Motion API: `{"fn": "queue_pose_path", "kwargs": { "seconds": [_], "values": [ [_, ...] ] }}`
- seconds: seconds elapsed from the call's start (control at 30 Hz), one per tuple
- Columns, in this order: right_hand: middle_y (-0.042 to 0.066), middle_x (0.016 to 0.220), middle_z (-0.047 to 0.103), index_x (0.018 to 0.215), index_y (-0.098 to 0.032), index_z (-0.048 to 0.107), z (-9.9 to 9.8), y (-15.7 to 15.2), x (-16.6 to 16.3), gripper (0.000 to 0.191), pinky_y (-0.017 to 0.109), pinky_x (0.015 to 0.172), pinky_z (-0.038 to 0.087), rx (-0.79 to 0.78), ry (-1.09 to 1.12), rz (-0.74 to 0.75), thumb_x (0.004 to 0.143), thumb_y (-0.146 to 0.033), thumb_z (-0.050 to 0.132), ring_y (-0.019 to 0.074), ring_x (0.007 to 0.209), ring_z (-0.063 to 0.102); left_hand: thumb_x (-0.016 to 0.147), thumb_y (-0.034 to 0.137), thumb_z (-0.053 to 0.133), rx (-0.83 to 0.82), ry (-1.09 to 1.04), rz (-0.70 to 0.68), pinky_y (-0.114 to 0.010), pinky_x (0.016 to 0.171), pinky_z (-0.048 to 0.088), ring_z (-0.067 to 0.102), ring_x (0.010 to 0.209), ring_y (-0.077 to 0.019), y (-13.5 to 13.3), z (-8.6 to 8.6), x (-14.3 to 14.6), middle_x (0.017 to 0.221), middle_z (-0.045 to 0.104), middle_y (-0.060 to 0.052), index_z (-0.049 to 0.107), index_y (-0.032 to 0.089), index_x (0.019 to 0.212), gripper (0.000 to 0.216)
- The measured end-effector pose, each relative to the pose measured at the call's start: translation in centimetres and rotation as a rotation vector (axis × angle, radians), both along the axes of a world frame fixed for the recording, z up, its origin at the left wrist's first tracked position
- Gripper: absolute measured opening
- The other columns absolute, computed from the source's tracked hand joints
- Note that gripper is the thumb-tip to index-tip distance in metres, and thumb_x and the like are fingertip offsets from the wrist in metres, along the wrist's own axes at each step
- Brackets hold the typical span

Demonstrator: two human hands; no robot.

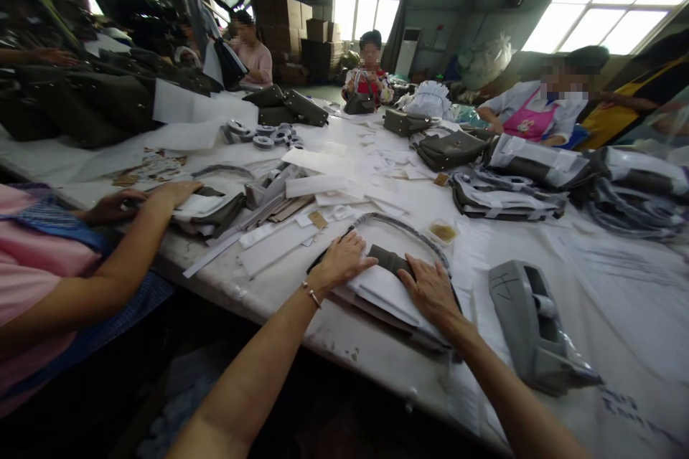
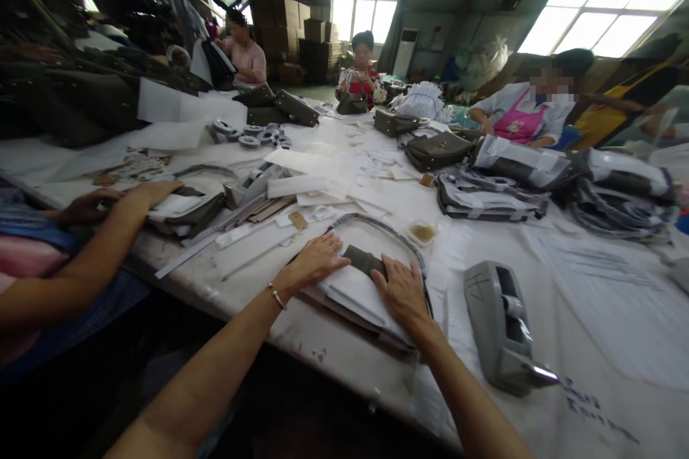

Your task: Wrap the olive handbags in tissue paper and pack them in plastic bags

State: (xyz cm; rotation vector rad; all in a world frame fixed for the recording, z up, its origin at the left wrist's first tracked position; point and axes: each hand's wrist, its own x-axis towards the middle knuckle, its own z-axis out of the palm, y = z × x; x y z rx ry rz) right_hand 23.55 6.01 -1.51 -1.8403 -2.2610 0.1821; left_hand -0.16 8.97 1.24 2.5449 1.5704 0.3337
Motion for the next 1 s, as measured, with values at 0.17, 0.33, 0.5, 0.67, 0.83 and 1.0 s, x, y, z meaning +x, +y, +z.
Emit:
{"fn": "queue_pose_path", "kwargs": {
  "seconds": [0.17, 0.33, 0.5, 0.67, 0.83, 1.0],
  "values": [
    [0.013, 0.134, 0.062, 0.142, -0.016, 0.047, -0.7, -0.2, 0.9, 0.055, 0.050, 0.116, 0.021, -0.027, -0.041, 0.029, 0.100, -0.047, 0.033, 0.0270, 0.128, 0.053, 0.092, 0.059, 0.051, -0.031, 0.029, 0.005, -0.046, 0.097, 0.045, 0.056, 0.118, -0.0301, 0.4, 0.3, 0.5, 0.116, 0.067, -0.015, 0.066, 0.013, 0.109, 0.051],
    [0.013, 0.131, 0.063, 0.141, -0.017, 0.049, -0.4, -1.0, 1.2, 0.055, 0.048, 0.114, 0.025, -0.012, -0.037, 0.041, 0.099, -0.048, 0.034, 0.0273, 0.125, 0.055, 0.091, 0.061, 0.050, -0.045, 0.028, -0.012, -0.049, 0.103, 0.039, 0.051, 0.124, -0.0310, 0.2, 0.5, 0.2, 0.121, 0.065, -0.016, 0.067, 0.013, 0.109, 0.054],
    [0.011, 0.133, 0.063, 0.140, -0.020, 0.050, -0.5, -1.7, 2.1, 0.053, 0.052, 0.117, 0.019, -0.040, 0.026, 0.111, 0.098, -0.050, 0.038, 0.0274, 0.127, 0.054, 0.089, 0.065, 0.050, -0.044, 0.014, -0.024, -0.051, 0.102, 0.038, 0.057, 0.115, -0.0322, -1.1, 0.5, 0.1, 0.112, 0.068, -0.015, 0.070, 0.014, 0.102, 0.056],
    [0.011, 0.135, 0.062, 0.137, -0.022, 0.054, 1.2, -1.6, 3.0, 0.051, 0.058, 0.119, 0.013, -0.190, 0.078, 0.156, 0.098, -0.049, 0.037, 0.0289, 0.129, 0.053, 0.097, 0.047, 0.047, -0.044, -0.099, 0.066, -0.037, 0.106, 0.038, 0.064, 0.102, -0.0188, -1.2, 1.5, -3.0, 0.100, 0.073, -0.001, 0.073, 0.027, 0.097, 0.032],
    [0.009, 0.145, 0.053, 0.142, -0.027, 0.049, 4.7, -3.3, -1.0, 0.050, 0.058, 0.120, 0.014, -0.010, 0.144, 0.230, 0.098, -0.048, 0.042, 0.0284, 0.138, 0.043, 0.099, 0.025, 0.043, -0.022, -0.047, 0.380, -0.033, 0.086, 0.049, 0.066, 0.099, -0.0251, 0.0, 0.7, -8.1, 0.108, 0.069, -0.016, 0.069, 0.013, 0.105, 0.029],
    [0.010, 0.154, 0.041, 0.148, -0.026, 0.042, 5.3, -5.5, -8.0, 0.059, 0.058, 0.121, 0.013, 0.015, 0.127, 0.471, 0.096, -0.049, 0.051, 0.0294, 0.146, 0.030, 0.091, 0.018, 0.055, -0.042, 0.044, 0.410, -0.037, 0.087, 0.050, 0.063, 0.106, -0.0304, 1.5, -0.8, -8.8, 0.107, 0.067, -0.020, 0.069, 0.008, 0.103, 0.021]
  ]
}}
